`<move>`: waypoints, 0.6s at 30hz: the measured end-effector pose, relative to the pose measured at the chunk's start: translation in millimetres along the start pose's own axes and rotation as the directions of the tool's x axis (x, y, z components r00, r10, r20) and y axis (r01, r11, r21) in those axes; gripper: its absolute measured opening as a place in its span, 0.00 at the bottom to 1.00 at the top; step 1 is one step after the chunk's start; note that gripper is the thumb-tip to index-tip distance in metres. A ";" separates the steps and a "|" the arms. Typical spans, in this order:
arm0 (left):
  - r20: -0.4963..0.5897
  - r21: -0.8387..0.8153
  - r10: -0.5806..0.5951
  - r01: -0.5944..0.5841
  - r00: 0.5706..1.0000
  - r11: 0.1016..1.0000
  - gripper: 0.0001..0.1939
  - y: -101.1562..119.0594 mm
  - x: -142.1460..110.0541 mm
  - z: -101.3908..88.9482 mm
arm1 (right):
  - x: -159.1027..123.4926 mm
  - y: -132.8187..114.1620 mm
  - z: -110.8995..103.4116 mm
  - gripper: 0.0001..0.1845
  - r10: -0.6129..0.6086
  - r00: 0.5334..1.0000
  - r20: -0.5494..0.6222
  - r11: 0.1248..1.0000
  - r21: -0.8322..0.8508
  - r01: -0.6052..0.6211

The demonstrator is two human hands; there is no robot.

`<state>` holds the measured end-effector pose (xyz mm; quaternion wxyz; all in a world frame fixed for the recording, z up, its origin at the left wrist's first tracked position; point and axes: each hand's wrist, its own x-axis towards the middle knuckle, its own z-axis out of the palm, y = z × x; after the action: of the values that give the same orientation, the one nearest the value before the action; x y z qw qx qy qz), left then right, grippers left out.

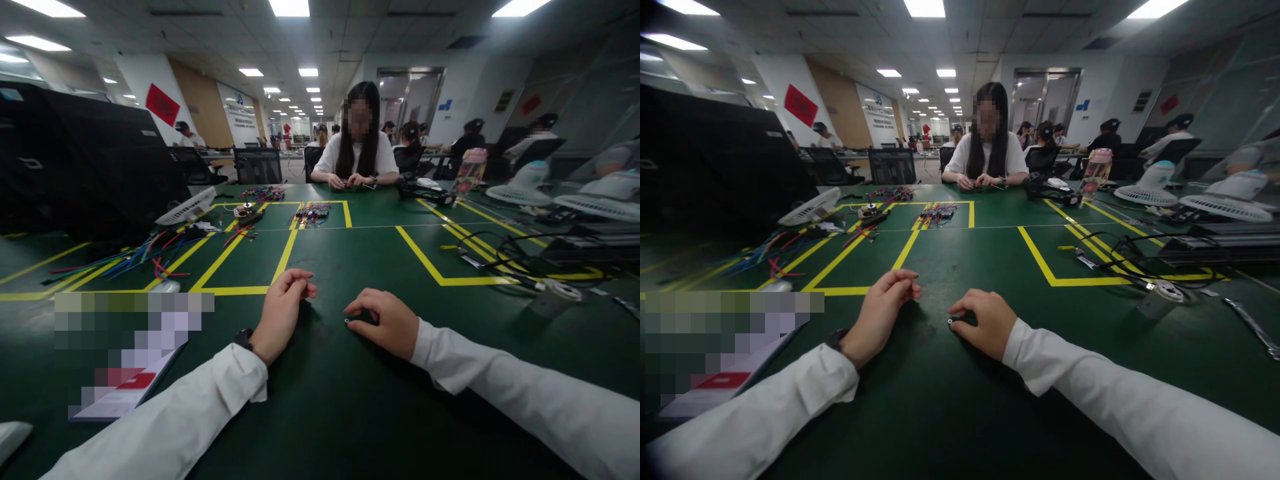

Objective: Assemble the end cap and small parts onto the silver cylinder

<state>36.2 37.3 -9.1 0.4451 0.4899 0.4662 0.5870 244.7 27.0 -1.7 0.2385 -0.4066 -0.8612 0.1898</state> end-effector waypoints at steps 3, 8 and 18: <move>0.014 0.013 0.002 -0.002 1.000 1.000 0.08 1.9 -1.5 0.8 | -2.3 -1.7 -0.3 0.10 -0.031 0.999 0.026 0.999 -0.035 0.032; 0.030 -0.001 -0.004 0.004 1.000 1.000 0.08 0.5 -1.6 -2.0 | -13.6 12.5 -37.2 0.09 -0.108 0.969 -0.223 0.981 -0.182 0.067; 0.030 0.069 0.003 -0.005 1.000 0.998 0.07 2.8 -1.9 2.2 | -137.9 149.4 -180.3 0.18 0.274 0.704 -0.655 0.490 -0.535 -0.688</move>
<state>38.5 35.2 -6.5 0.4335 0.5146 0.4785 0.5643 514.3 31.1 32.0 0.1902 -0.7327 -0.6112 -0.2313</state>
